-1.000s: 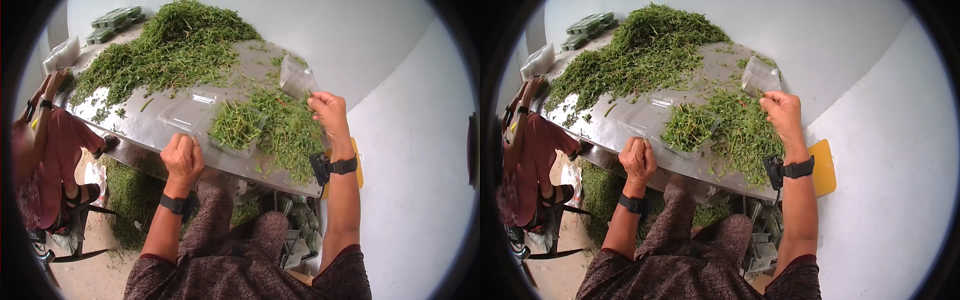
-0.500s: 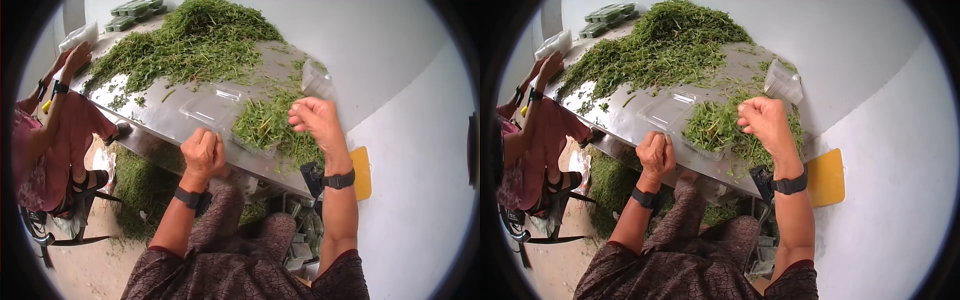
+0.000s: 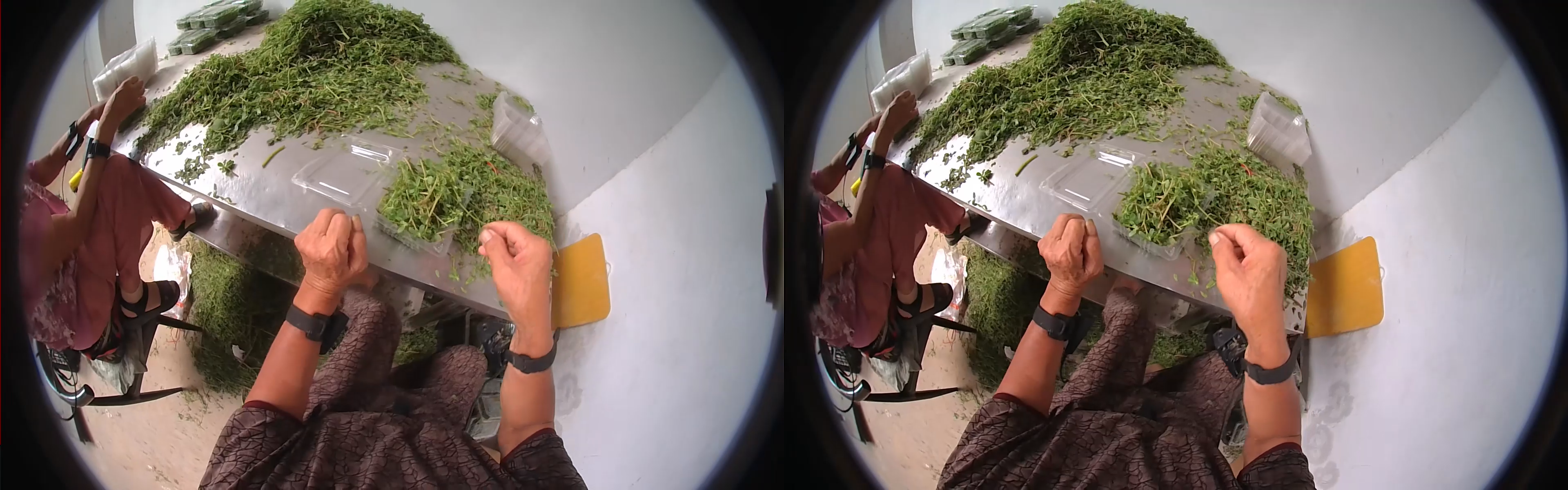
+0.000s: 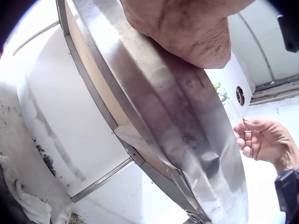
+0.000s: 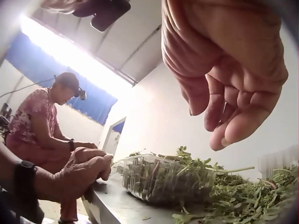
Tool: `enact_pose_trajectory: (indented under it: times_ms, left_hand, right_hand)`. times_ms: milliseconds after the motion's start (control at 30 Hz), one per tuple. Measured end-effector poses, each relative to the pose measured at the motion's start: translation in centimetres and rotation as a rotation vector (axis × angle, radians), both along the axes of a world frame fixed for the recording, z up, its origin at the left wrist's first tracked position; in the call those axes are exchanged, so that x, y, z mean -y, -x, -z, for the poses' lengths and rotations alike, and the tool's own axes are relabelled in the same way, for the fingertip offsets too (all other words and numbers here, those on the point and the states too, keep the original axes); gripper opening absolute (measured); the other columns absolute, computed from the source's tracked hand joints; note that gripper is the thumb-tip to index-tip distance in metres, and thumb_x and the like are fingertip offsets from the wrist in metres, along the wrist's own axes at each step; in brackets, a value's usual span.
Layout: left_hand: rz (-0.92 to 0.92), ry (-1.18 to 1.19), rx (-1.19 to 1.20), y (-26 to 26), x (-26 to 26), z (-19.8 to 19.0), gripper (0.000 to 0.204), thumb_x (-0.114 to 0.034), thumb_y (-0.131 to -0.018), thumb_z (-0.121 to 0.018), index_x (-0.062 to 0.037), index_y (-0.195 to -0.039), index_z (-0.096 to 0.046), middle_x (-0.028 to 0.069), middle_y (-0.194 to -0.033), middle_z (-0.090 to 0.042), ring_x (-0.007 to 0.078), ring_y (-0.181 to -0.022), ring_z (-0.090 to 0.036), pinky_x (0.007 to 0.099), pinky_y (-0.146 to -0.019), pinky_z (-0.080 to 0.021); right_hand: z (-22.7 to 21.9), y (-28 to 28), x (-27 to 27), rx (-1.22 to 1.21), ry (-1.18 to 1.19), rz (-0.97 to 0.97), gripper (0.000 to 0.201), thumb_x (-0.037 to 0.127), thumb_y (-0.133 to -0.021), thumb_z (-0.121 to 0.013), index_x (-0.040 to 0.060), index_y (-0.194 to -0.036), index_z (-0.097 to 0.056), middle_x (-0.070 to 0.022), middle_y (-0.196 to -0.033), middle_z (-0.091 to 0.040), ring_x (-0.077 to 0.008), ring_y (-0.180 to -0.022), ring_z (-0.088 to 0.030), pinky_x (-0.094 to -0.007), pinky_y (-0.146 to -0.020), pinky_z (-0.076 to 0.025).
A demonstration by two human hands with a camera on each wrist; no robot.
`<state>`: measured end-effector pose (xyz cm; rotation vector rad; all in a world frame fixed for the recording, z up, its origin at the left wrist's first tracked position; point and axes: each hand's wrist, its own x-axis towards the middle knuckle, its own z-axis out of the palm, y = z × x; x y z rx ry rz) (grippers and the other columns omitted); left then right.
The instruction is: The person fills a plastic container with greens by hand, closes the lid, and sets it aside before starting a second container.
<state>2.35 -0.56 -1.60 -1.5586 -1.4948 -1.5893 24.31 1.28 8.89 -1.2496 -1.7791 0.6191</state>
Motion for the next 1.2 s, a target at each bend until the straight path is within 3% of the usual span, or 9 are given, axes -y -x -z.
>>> enact_pose_trajectory:
  times_ms: [200, 467, 533, 567, 700, 800, 867, 900, 1200]
  left_hand:
    - [0.034, 0.056, 0.052, 0.0, 0.3, -0.3, 0.01, 0.002, -0.08, -0.059, 0.0002, -0.071, -0.053, 0.0136, -0.071, -0.058, 0.03, -0.055, -0.056, 0.0354, -0.051, -0.045]
    - [0.062, 0.083, 0.14, -0.3, 0.7, -0.7, 0.008, -0.002, -0.083, -0.057, 0.0008, -0.075, -0.057, 0.0152, -0.074, -0.059, 0.0333, -0.059, -0.057, 0.0375, -0.053, -0.046]
    - [0.121, 0.208, 0.433, -0.5, 1.3, -1.1, 0.013, -0.006, -0.086, -0.054, 0.0034, -0.08, -0.061, 0.0155, -0.076, -0.061, 0.0301, -0.06, -0.059, 0.0361, -0.056, -0.047]
    - [0.149, 0.279, 0.515, -0.5, 1.8, -1.4, 0.025, -0.015, -0.094, -0.049, 0.0043, -0.09, -0.065, 0.0092, -0.078, -0.063, 0.0168, -0.059, -0.06, 0.0299, -0.059, -0.049]
    - [0.214, 0.345, 0.726, -0.4, 2.2, -2.0, 0.031, -0.018, -0.097, -0.046, 0.0064, -0.092, -0.063, 0.0093, -0.078, -0.064, 0.0186, -0.066, -0.064, 0.0296, -0.066, -0.052]
    - [0.429, 0.289, 1.08, -0.4, 2.7, -2.2, 0.031, -0.018, -0.097, -0.046, 0.0096, -0.095, -0.061, 0.0141, -0.085, -0.064, 0.021, -0.076, -0.065, 0.0312, -0.073, -0.053]
    - [0.605, 0.215, 1.256, -0.4, 3.4, -2.3, 0.039, -0.025, -0.1, -0.044, 0.0091, -0.117, -0.052, 0.0195, -0.109, -0.061, 0.0265, -0.098, -0.063, 0.0342, -0.087, -0.051]
    - [0.646, 0.208, 1.267, -0.5, 3.8, -2.5, 0.044, -0.027, -0.101, -0.043, 0.0066, -0.129, -0.043, 0.0212, -0.12, -0.055, 0.0278, -0.106, -0.059, 0.037, -0.092, -0.048]
    - [0.697, 0.054, 0.91, -1.6, 4.4, -1.7, 0.064, -0.052, -0.1, -0.03, -0.0011, -0.138, -0.037, 0.0163, -0.134, -0.05, 0.0268, -0.123, -0.048, 0.0378, -0.098, -0.038]
  right_hand:
    - [3.2, 1.6, 1.7, -0.041, -0.019, -0.006, 0.019, 0.015, -0.087, -0.066, -0.0045, -0.089, -0.066, -0.0053, -0.062, -0.061, -0.0087, -0.055, -0.054, -0.0259, -0.052, -0.043]
    - [3.7, 3.7, 1.6, -0.502, 0.37, -0.097, 0.029, 0.019, -0.089, -0.065, -0.0061, -0.102, -0.058, -0.009, -0.078, -0.064, -0.0111, -0.062, -0.061, -0.0233, -0.052, -0.049]
    - [4.0, 4.0, 1.3, -0.575, 0.413, -0.102, 0.029, 0.018, -0.089, -0.065, -0.0056, -0.103, -0.057, -0.009, -0.079, -0.065, -0.0105, -0.062, -0.061, -0.0227, -0.052, -0.049]
    - [4.1, 4.1, 1.1, -0.655, 0.47, -0.102, 0.027, 0.015, -0.088, -0.065, -0.0054, -0.103, -0.057, -0.0094, -0.079, -0.065, -0.0103, -0.061, -0.06, -0.0226, -0.05, -0.049]
    - [4.6, 4.0, 0.5, -0.787, 0.542, -0.082, 0.023, 0.006, -0.084, -0.062, -0.004, -0.104, -0.056, -0.0094, -0.076, -0.064, -0.0087, -0.056, -0.057, -0.0223, -0.047, -0.048]
    - [4.2, 3.4, 0.8, -0.814, 0.538, -0.075, 0.019, 0.004, -0.083, -0.06, -0.002, -0.101, -0.059, -0.0071, -0.074, -0.062, -0.0061, -0.053, -0.052, -0.0201, -0.046, -0.043]
    - [4.2, 2.7, 1.0, -0.813, 0.535, -0.091, 0.019, 0.004, -0.083, -0.06, -0.0026, -0.101, -0.058, -0.0065, -0.073, -0.061, -0.0059, -0.052, -0.051, -0.0199, -0.045, -0.042]
    - [4.3, 2.4, 1.1, -0.809, 0.532, -0.108, 0.019, 0.004, -0.083, -0.059, -0.0032, -0.101, -0.058, -0.006, -0.071, -0.061, -0.0057, -0.052, -0.05, -0.0197, -0.045, -0.041]
    - [4.9, 0.9, 1.8, -0.694, 0.468, -0.189, 0.024, 0.005, -0.086, -0.057, -0.0064, -0.107, -0.06, -0.0064, -0.071, -0.063, -0.0048, -0.051, -0.051, -0.0185, -0.044, -0.04]
